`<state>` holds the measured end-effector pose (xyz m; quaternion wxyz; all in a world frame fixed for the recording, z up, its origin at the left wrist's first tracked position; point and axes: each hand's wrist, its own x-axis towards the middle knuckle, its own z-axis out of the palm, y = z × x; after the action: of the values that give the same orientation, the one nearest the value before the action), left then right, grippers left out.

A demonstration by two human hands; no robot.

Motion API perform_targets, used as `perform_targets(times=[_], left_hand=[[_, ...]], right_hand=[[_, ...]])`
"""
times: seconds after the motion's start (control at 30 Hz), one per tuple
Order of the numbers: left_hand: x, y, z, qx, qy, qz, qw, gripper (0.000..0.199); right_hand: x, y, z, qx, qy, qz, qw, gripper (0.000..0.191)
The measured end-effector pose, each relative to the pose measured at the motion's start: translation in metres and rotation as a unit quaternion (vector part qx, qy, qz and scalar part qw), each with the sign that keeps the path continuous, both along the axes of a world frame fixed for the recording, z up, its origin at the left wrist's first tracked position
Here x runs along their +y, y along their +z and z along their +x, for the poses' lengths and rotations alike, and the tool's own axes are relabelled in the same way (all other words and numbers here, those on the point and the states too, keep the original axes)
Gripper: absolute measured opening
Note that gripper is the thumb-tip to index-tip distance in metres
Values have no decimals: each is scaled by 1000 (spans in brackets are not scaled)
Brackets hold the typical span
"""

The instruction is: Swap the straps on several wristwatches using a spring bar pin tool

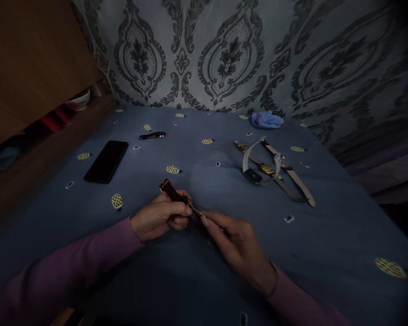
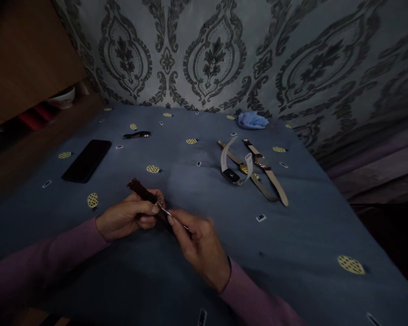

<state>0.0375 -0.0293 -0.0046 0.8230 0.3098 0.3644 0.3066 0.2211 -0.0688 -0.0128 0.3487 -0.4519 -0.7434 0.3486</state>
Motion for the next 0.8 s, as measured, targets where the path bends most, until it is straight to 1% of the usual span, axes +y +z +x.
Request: perform_targets(times=[0.13, 0.33, 0.53, 0.67, 0.8], left_hand=[[-1, 1, 1, 3, 11, -4, 1000, 22], [-1, 2, 1, 4, 8, 0, 1000, 21], [0, 2, 2, 6, 10, -6, 1000, 21], [0, 2, 2, 10, 8, -5, 1000, 21], [0, 1, 2, 10, 5, 2, 1000, 21]], right_hand=[[-1, 3, -2, -9, 0, 13, 1000, 34], [-1, 6, -4, -10, -3, -7, 1000, 34], [-2, 4, -3, 3, -10, -10, 1000, 35], [-1, 2, -4, 6, 1, 3, 1000, 35], [1, 2, -2, -14, 17, 0, 1000, 34]])
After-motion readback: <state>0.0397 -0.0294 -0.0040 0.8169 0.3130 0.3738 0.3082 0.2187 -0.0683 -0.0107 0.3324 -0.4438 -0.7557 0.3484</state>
